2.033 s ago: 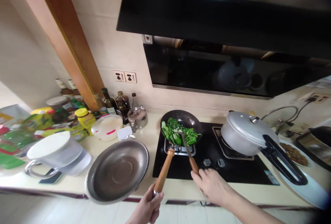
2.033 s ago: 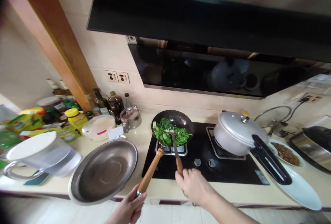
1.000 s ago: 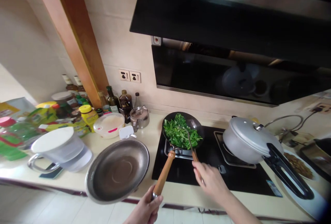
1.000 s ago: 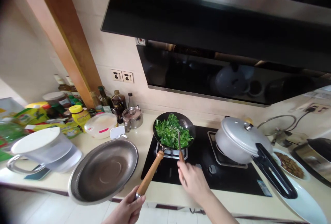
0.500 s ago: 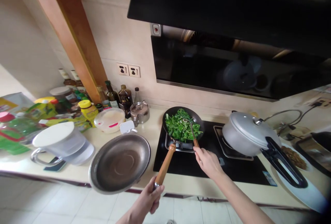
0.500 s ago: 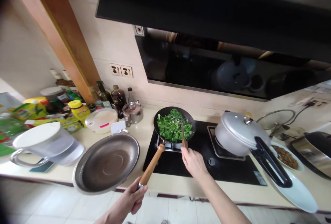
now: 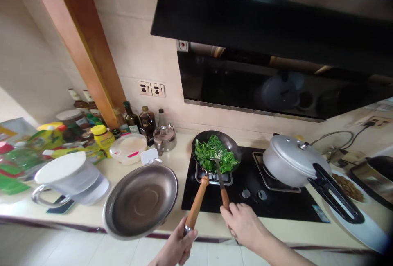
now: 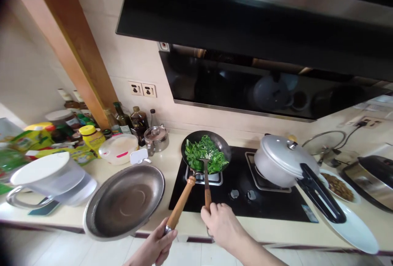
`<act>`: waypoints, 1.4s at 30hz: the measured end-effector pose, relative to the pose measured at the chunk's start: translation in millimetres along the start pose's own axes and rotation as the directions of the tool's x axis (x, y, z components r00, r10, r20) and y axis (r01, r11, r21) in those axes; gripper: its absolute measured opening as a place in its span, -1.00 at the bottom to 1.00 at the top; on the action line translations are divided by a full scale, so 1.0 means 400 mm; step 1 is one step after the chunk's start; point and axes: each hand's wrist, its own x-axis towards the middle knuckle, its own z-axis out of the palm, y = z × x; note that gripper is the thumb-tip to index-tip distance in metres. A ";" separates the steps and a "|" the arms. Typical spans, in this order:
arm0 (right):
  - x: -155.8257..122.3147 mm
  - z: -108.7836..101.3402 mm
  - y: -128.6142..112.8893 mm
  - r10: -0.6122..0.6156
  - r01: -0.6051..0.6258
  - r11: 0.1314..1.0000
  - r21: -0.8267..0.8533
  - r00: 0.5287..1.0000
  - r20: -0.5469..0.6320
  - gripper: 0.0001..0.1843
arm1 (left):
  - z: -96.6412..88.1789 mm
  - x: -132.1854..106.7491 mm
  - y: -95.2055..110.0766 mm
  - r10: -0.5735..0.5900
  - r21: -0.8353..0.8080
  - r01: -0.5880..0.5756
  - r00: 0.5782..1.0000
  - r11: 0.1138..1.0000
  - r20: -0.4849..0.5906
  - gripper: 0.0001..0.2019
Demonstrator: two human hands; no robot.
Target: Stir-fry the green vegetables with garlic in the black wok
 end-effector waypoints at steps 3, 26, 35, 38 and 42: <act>0.010 -0.004 0.020 0.096 -0.094 0.994 0.057 0.995 -0.031 -0.76 | 0.003 0.003 -0.007 -0.005 -0.010 0.005 1.000 1.000 -0.010 -0.11; 0.043 0.134 -0.003 0.484 -0.391 0.790 0.473 0.871 -0.088 -0.56 | 0.002 -0.032 0.029 -0.026 0.132 0.025 1.000 0.991 0.000 -0.37; -0.054 0.294 0.123 0.838 -0.895 0.216 0.390 0.375 0.396 -0.46 | 0.010 -0.031 0.023 -0.047 0.122 0.055 0.996 0.991 -0.073 -0.26; -0.070 0.349 0.177 0.837 -0.939 0.179 0.295 0.303 0.456 -0.48 | 0.010 -0.032 0.020 -0.034 0.140 0.045 0.996 0.989 -0.077 -0.25; -0.076 0.395 0.191 0.817 -0.933 0.246 0.263 0.345 0.461 -0.67 | 0.009 -0.038 0.019 -0.027 0.130 0.038 0.996 0.991 -0.085 -0.24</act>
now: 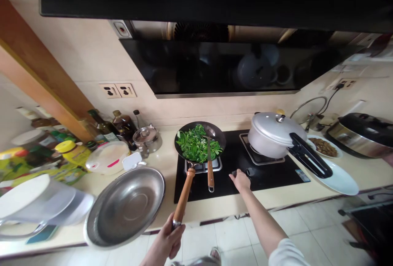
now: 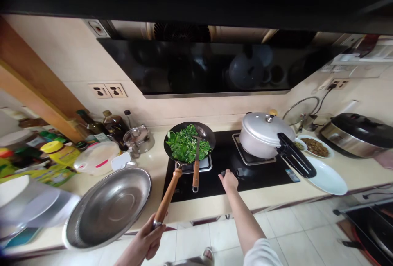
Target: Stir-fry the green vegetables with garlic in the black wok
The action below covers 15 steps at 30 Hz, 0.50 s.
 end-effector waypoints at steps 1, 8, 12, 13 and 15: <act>0.001 0.005 0.003 -0.018 0.018 1.000 -0.010 1.000 0.003 -0.69 | 0.000 -0.001 0.001 -0.006 -0.009 0.006 1.000 1.000 -0.002 -0.25; 0.003 0.013 0.025 -0.098 0.100 0.995 -0.033 0.995 0.032 -0.62 | 0.004 -0.001 0.011 -0.033 -0.033 0.032 0.999 0.999 -0.016 -0.28; 0.005 0.003 0.028 -0.120 0.121 0.991 -0.050 0.992 0.027 -0.63 | 0.007 0.005 0.011 -0.026 -0.054 0.025 1.000 0.998 -0.018 -0.29; 0.002 -0.005 0.024 -0.121 0.122 0.991 -0.058 0.992 0.022 -0.62 | 0.007 0.007 0.010 -0.016 -0.061 0.015 1.000 0.998 -0.019 -0.31; -0.017 -0.032 0.008 -0.128 0.127 0.989 -0.074 0.992 -0.013 -0.56 | 0.006 0.012 0.004 0.007 -0.068 -0.008 1.000 0.998 -0.017 -0.34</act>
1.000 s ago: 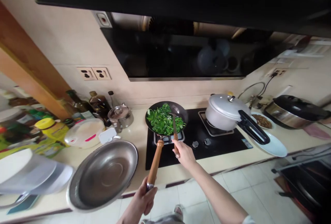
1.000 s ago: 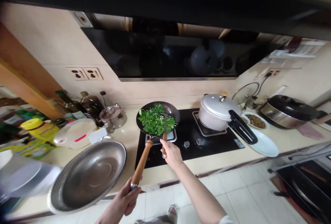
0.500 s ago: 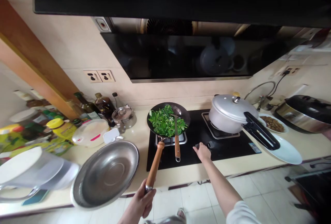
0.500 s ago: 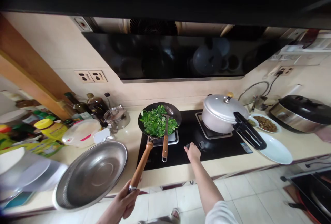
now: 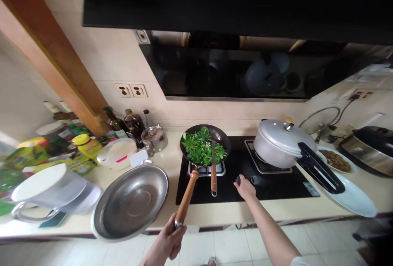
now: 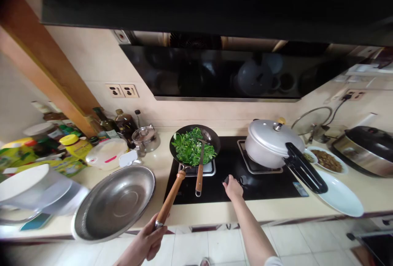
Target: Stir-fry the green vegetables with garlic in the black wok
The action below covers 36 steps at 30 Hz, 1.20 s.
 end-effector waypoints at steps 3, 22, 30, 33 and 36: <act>-0.053 -0.057 -0.061 -0.235 0.237 0.971 -0.016 0.949 -0.209 -0.43 | 0.001 0.008 -0.009 0.015 0.010 -0.015 1.000 1.000 -0.013 -0.23; -0.232 -0.315 -0.208 -0.866 0.887 0.451 -0.100 0.408 -0.289 -0.71 | 0.021 0.032 -0.010 0.035 -0.046 -0.038 0.998 0.998 -0.057 -0.02; -0.217 -0.272 -0.222 -0.863 0.872 0.482 -0.089 0.455 -0.219 -0.75 | 0.019 0.030 -0.014 0.031 -0.056 -0.033 0.999 0.998 -0.025 0.06; -0.225 -0.276 -0.209 -0.888 0.882 0.454 -0.126 0.436 -0.146 -0.71 | 0.018 0.031 -0.014 0.047 -0.048 -0.048 0.999 0.998 -0.013 0.05; -0.177 -0.308 -0.215 -0.776 0.829 0.559 0.027 0.534 -0.337 -0.75 | 0.017 0.026 -0.010 0.064 -0.050 -0.064 0.998 0.997 -0.007 0.02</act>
